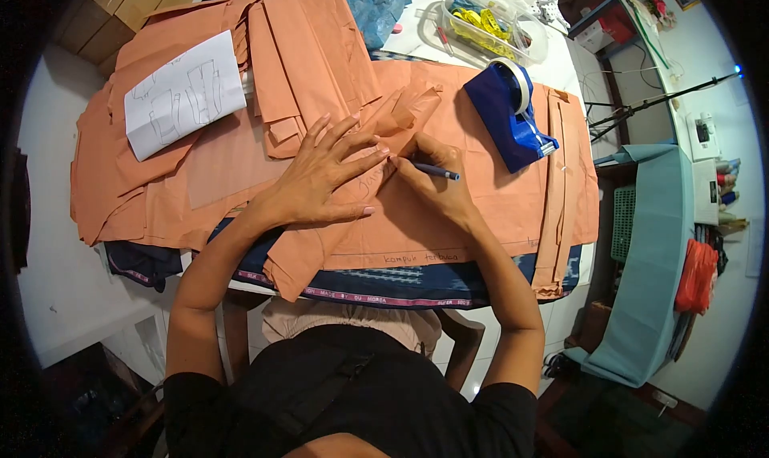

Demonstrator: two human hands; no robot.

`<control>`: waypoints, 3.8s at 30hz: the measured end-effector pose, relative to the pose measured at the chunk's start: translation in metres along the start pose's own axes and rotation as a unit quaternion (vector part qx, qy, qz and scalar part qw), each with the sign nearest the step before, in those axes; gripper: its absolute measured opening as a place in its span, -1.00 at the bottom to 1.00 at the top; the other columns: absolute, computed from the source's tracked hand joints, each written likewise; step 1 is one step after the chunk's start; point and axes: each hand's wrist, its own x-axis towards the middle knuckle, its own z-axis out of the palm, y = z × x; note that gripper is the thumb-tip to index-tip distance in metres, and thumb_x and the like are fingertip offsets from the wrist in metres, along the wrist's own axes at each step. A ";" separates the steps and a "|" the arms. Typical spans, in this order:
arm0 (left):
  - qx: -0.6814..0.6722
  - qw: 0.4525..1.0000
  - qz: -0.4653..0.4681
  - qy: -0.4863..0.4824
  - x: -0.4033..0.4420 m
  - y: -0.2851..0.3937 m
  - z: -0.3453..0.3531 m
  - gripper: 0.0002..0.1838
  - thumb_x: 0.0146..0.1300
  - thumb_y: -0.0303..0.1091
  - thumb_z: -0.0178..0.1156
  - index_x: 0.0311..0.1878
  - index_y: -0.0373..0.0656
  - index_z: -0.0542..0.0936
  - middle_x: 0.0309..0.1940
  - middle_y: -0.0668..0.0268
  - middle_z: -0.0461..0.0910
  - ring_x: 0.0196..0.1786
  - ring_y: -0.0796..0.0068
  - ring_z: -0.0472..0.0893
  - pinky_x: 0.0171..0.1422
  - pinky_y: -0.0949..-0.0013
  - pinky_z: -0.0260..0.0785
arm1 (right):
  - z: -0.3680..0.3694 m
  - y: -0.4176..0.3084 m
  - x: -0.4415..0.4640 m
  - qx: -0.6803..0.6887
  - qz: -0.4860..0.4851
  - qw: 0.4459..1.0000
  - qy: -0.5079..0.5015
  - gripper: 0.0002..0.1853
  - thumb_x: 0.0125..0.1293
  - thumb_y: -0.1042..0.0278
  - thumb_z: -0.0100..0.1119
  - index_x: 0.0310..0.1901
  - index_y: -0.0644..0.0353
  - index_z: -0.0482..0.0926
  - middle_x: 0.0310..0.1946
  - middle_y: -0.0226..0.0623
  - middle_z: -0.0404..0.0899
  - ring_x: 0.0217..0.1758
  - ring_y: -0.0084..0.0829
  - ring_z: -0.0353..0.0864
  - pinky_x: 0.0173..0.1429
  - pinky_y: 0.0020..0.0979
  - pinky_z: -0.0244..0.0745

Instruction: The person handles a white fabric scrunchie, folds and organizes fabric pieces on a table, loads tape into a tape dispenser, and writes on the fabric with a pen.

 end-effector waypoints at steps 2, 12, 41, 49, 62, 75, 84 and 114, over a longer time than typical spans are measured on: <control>0.002 1.000 -0.001 -0.010 0.000 0.000 -0.002 -0.20 0.15 0.24 0.10 0.36 -0.07 0.32 0.36 0.19 0.20 0.52 0.11 -0.10 0.54 -0.10 -0.41 | 0.002 0.000 0.003 0.005 -0.001 1.000 -0.009 -0.92 0.25 0.51 0.19 -0.35 0.31 0.52 -0.40 -0.35 0.62 -0.31 -0.65 0.55 -0.19 -0.61 0.41; 0.012 1.000 0.005 -0.005 0.000 0.000 -0.002 -0.18 0.12 0.26 0.12 0.35 -0.07 0.33 0.35 0.17 0.21 0.52 0.10 -0.09 0.54 -0.11 -0.41 | 0.005 0.003 0.003 0.001 -0.019 0.999 0.037 -0.88 0.20 0.50 0.20 -0.43 0.31 0.48 -0.56 -0.45 0.48 -0.44 -0.72 0.40 -0.39 -0.61 0.29; -0.022 0.978 -0.177 0.109 -0.059 0.045 -0.006 -0.36 0.16 -0.05 0.30 0.14 -0.32 0.38 -0.14 -0.02 0.49 -0.12 0.02 0.50 0.00 0.12 0.36 | -0.011 -0.001 0.001 -0.134 -0.254 0.918 0.274 -0.88 0.22 0.52 0.16 -0.22 0.27 0.47 -0.51 -0.33 0.41 -0.55 -0.55 0.36 -0.44 -0.51 0.28; -0.225 0.961 -0.161 0.003 -0.056 0.041 -0.057 -0.68 0.25 -0.24 0.26 -0.06 -0.26 0.51 -0.37 0.29 0.44 -0.23 0.51 0.47 -0.15 0.40 0.33 | -0.011 -0.008 -0.002 -0.125 -0.271 0.906 0.299 -0.84 0.17 0.58 0.15 -0.19 0.27 0.47 -0.42 -0.25 0.41 -0.51 -0.43 0.40 -0.42 -0.44 0.32; 0.272 0.849 -0.262 0.370 -0.010 -0.134 -0.255 -0.76 0.17 -0.51 0.19 -0.07 -0.29 0.58 -0.22 0.25 0.62 -0.24 0.52 0.60 -0.23 0.49 0.46 | -0.018 -0.003 0.005 -0.269 -0.315 0.852 0.320 -0.84 0.17 0.61 0.14 -0.20 0.23 0.51 -0.30 -0.21 0.44 -0.50 -0.30 0.42 -0.38 -0.33 0.36; -0.130 0.931 -0.265 0.213 -0.050 -0.053 -0.079 -0.76 0.26 -0.35 0.24 -0.13 -0.34 0.63 -0.34 0.29 0.66 -0.32 0.55 0.61 -0.21 0.47 0.46 | -0.031 0.009 0.013 -0.334 -0.337 0.837 0.271 -0.86 0.23 0.42 0.19 -0.21 0.25 0.51 -0.45 -0.18 0.50 -0.40 -0.16 0.48 -0.26 -0.25 0.31; -0.036 0.880 -0.318 0.351 -0.131 0.025 -0.053 -0.88 0.23 -0.51 0.21 -0.19 -0.33 0.60 -0.23 0.21 0.61 -0.21 0.47 0.60 -0.24 0.47 0.48 | -0.034 -0.008 0.013 -0.372 -0.214 0.873 0.232 -0.84 0.26 0.38 0.17 -0.17 0.21 0.50 -0.52 -0.13 0.54 -0.44 -0.12 0.54 -0.33 -0.17 0.36; 0.060 0.838 -0.293 0.456 -0.157 0.030 -0.032 -0.91 0.17 -0.51 0.23 -0.32 -0.36 0.61 -0.38 0.13 0.61 -0.28 0.25 0.60 -0.18 0.34 0.43 | 0.085 -0.024 0.180 -0.343 -0.075 0.935 -0.056 -0.50 -0.10 -0.04 0.43 -0.36 0.31 0.63 -0.27 0.06 0.57 -0.14 0.02 0.56 -0.01 -0.10 0.45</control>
